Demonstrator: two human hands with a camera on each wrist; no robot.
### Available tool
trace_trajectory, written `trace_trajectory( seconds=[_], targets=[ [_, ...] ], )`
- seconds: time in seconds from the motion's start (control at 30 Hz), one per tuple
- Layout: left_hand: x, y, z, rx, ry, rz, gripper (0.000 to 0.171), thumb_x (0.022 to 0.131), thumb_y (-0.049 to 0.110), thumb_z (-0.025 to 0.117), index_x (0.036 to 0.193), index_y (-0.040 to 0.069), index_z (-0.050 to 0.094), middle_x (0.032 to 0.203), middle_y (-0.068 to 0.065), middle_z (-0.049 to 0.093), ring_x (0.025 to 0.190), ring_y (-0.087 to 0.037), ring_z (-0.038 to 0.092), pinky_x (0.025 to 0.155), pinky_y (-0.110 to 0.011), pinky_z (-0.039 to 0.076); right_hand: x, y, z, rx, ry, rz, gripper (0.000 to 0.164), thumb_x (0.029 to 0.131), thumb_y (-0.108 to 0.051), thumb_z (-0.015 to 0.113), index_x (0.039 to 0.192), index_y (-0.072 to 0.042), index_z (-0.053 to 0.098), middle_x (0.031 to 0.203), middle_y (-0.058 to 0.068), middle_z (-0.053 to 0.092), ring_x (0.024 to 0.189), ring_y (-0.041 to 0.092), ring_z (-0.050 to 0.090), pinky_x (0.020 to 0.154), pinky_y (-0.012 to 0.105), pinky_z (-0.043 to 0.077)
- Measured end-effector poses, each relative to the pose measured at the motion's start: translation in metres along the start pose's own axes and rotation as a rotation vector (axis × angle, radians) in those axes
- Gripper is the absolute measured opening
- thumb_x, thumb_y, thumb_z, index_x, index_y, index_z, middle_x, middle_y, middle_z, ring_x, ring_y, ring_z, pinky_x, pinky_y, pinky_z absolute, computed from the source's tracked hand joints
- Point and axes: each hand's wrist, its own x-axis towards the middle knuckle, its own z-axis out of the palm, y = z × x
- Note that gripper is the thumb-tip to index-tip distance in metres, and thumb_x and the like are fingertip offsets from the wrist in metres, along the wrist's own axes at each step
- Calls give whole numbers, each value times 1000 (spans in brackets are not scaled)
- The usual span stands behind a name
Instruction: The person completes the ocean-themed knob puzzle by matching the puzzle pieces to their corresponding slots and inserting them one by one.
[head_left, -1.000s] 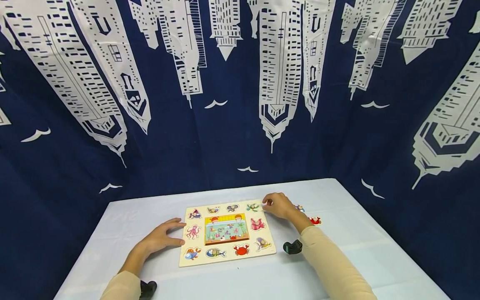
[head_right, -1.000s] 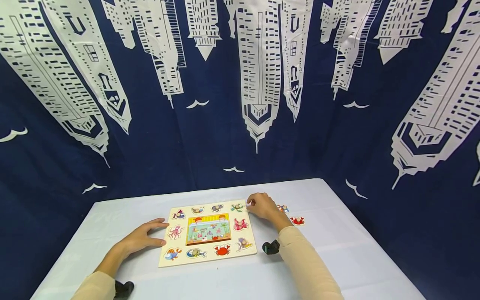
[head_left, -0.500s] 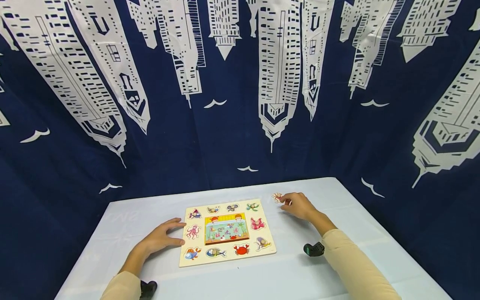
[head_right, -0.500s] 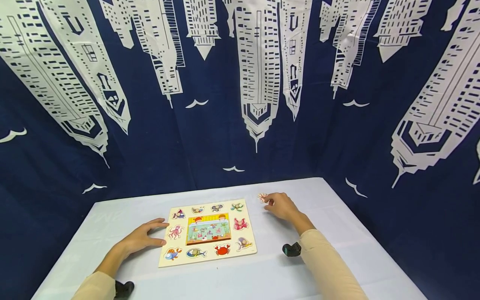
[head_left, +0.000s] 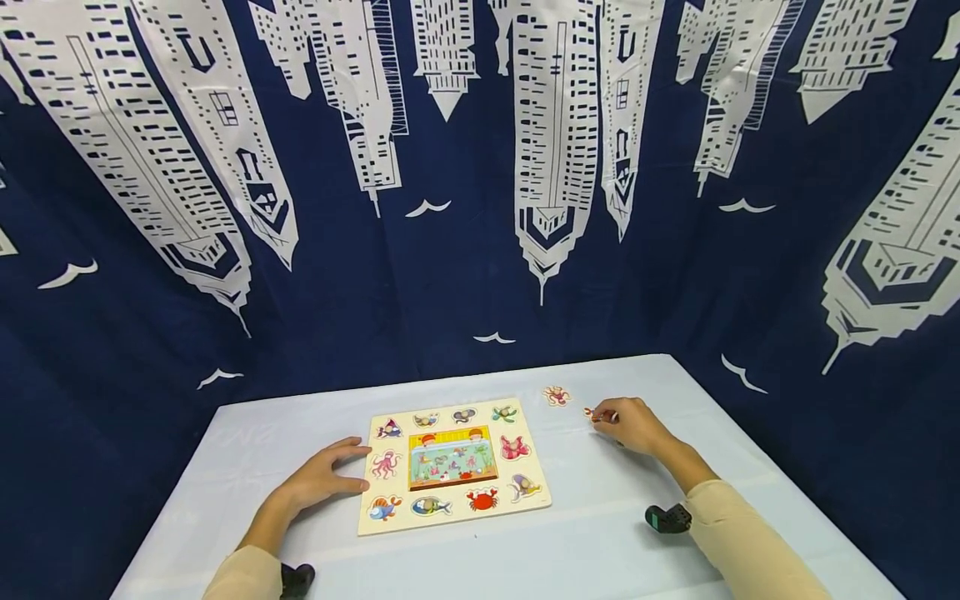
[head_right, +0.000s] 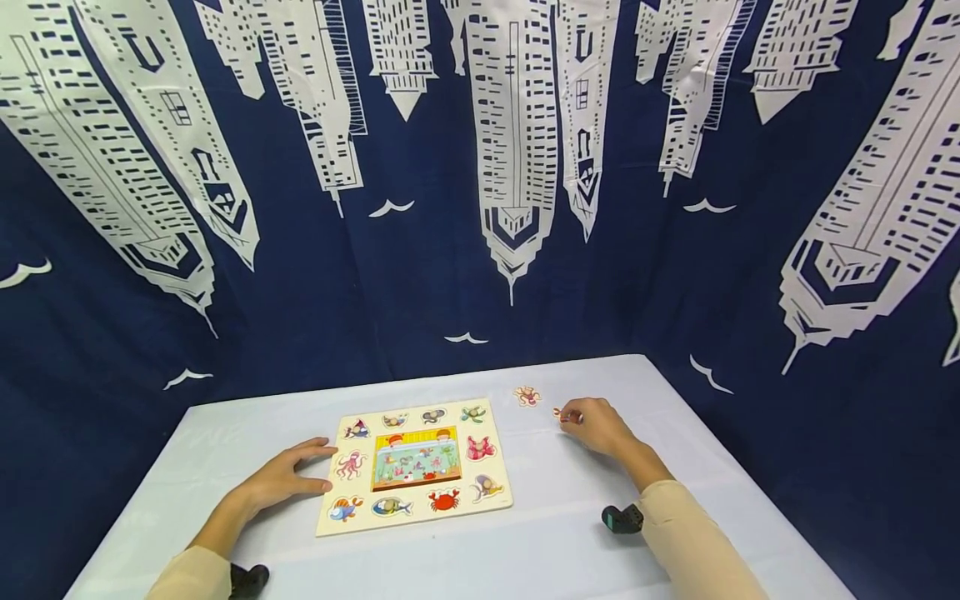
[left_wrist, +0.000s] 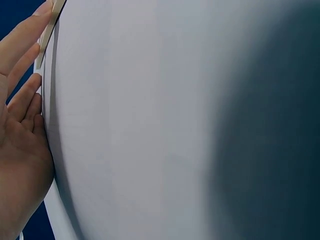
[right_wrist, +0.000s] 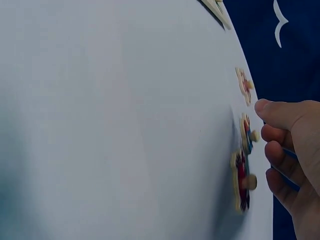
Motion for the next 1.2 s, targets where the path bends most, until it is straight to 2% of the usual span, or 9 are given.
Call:
trace_trajectory(
  seconds=[0.17, 0.37, 0.6, 0.83, 1.2],
  targets=[
    [1, 2, -1, 0, -3, -2, 73, 74, 31, 94, 138, 8, 66, 159, -23, 40, 149, -51, 25, 116, -72, 18, -12, 8, -8, -7, 21, 17, 12, 89, -6, 78, 100, -1, 76, 77, -6, 62, 66, 11, 55, 59, 30, 48],
    [0, 1, -4, 0, 7, -7, 73, 74, 30, 94, 138, 7, 66, 160, -23, 39, 149, -51, 25, 116, -72, 17, -24, 17, -11, -23, 63, -3, 9, 87, -8, 81, 94, -3, 76, 75, -8, 62, 69, 11, 55, 64, 33, 48],
    [-1, 0, -4, 9, 4, 3, 73, 75, 30, 93, 138, 6, 66, 159, -23, 40, 148, -51, 26, 116, -72, 18, -33, 27, -6, -12, 41, -5, 7, 87, -1, 78, 90, -6, 77, 85, -2, 68, 79, 17, 59, 72, 41, 52],
    [0, 3, -3, 14, 1, -7, 73, 75, 31, 93, 138, 6, 66, 159, -23, 40, 148, -51, 25, 116, -72, 19, -35, 30, -1, 2, 57, 3, 3, 87, 0, 77, 90, -1, 77, 89, 3, 71, 83, 20, 62, 76, 45, 53],
    [0, 2, -3, 23, 5, -4, 73, 75, 32, 93, 138, 6, 66, 159, -23, 40, 148, -52, 26, 115, -72, 19, -25, 15, -8, 5, 73, -34, 7, 90, -9, 79, 89, -1, 78, 85, -2, 69, 76, 13, 57, 69, 36, 49]
  ],
)
